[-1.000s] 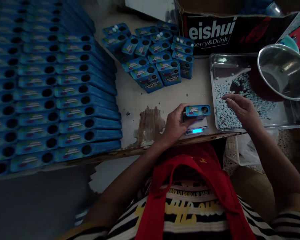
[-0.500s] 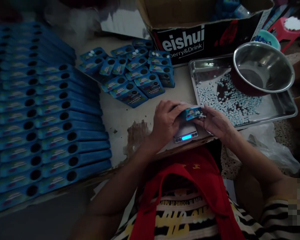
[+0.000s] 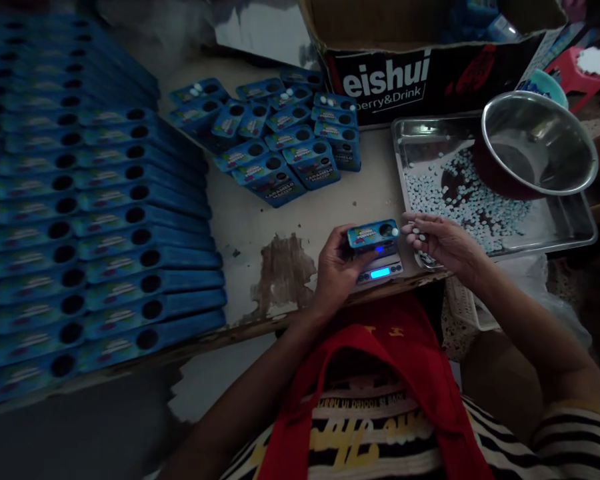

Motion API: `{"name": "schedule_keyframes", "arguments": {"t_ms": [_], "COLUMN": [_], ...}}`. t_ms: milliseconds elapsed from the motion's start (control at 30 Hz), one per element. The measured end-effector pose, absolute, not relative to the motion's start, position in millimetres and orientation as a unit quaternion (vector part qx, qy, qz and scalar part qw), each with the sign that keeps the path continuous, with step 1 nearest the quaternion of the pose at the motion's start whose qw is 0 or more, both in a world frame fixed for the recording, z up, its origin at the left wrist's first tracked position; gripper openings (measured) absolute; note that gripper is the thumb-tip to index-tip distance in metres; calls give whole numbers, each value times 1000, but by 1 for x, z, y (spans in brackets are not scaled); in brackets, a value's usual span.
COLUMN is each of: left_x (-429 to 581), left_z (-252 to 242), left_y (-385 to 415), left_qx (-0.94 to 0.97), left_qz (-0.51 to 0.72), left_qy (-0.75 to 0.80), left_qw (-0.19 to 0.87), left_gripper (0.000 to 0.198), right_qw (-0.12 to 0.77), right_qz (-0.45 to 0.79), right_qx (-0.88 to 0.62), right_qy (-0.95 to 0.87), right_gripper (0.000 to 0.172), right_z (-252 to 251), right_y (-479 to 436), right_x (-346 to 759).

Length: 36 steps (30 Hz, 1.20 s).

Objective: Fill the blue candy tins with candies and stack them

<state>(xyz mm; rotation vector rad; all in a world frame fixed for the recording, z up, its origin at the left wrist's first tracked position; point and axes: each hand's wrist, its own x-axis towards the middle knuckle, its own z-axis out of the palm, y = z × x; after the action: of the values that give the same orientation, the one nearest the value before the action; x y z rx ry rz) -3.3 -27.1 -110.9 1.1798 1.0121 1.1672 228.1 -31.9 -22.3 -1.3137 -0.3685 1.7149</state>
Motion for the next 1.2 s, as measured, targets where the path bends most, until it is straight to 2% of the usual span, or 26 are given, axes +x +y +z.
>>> {"name": "schedule_keyframes", "arguments": {"t_ms": [67, 100, 200, 267, 433, 667, 900, 1200], "left_x": [-4, -5, -12, -19, -42, -69, -70, -76], "left_z": [-111, -109, -103, -98, -89, -80, -81, -78], "left_y": [-32, -34, -35, -35, -32, -25, -28, -23], "left_qx": [523, 542, 601, 625, 651, 665, 678, 675], "left_qz": [491, 488, 478, 477, 473, 460, 446, 424], "left_qy": [422, 421, 416, 409, 433, 463, 453, 469], "left_qw": [554, 539, 487, 463, 407, 362, 369, 381], "left_gripper": [57, 57, 62, 66, 63, 59, 53, 42], "right_qw": [461, 461, 436, 411, 391, 363, 336, 329], "right_qz": [679, 671, 652, 639, 635, 638, 601, 579], "right_qx": [-534, -534, -542, -554, -573, -564, -575, -588], "right_qy": [-204, -231, -301, -339, -340, -378, -442, -460], "right_gripper": [6, 8, 28, 34, 28, 31, 36, 38], "right_z": [-23, -23, -19, -15, -1, 16, 34, 31], "right_y": [-33, -33, -37, -41, -51, -51, -48, -47], "right_x": [232, 233, 237, 237, 235, 239, 233, 233]}}
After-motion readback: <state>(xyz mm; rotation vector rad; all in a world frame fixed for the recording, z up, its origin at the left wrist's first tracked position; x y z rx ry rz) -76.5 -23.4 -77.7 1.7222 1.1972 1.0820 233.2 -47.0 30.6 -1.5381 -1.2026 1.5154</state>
